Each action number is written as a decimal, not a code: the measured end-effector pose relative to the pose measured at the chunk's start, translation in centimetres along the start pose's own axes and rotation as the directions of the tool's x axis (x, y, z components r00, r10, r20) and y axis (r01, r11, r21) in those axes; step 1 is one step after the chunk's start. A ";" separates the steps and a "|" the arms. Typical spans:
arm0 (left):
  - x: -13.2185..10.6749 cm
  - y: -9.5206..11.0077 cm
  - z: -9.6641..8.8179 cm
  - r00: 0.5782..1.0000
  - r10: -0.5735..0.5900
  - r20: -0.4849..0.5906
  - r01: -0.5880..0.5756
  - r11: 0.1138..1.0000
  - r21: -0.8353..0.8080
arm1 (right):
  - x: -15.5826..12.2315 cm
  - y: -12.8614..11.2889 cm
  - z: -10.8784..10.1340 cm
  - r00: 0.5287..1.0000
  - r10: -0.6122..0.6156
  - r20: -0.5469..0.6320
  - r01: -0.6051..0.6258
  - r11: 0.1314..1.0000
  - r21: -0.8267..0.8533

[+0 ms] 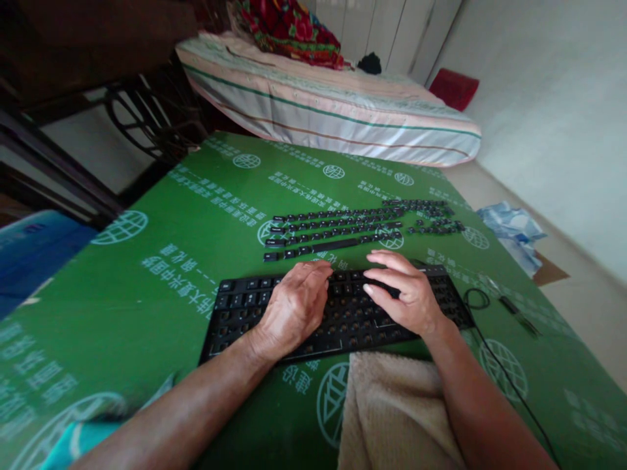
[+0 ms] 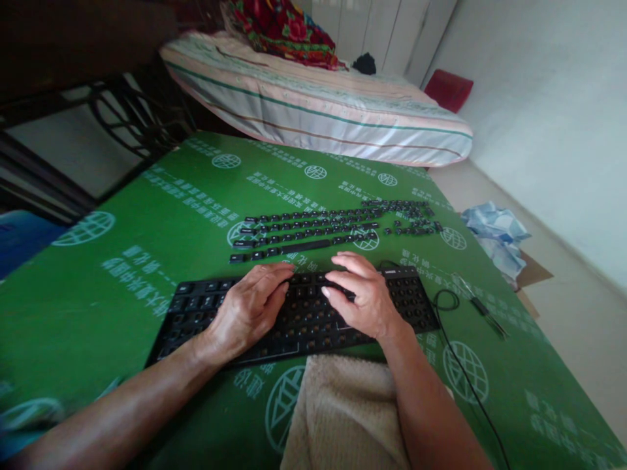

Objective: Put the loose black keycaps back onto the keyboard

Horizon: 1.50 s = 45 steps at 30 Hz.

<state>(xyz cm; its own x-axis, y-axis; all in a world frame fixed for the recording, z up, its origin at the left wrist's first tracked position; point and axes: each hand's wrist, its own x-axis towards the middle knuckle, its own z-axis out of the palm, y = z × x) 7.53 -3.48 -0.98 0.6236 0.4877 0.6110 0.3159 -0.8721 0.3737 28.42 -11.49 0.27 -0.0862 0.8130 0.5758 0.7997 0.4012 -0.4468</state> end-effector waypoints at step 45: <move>-0.2 -0.1 -1.4 0.954 0.050 0.297 -0.070 0.996 0.058 | -0.4 0.1 0.5 0.983 -0.092 0.156 0.100 0.994 -0.046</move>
<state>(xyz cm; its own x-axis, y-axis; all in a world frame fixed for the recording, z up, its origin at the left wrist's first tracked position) 6.37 -3.46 -0.10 0.8224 0.4101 0.3943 0.3125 -0.9048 0.2893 28.24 -11.56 -0.35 -0.2510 0.8287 0.5003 0.8135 0.4607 -0.3549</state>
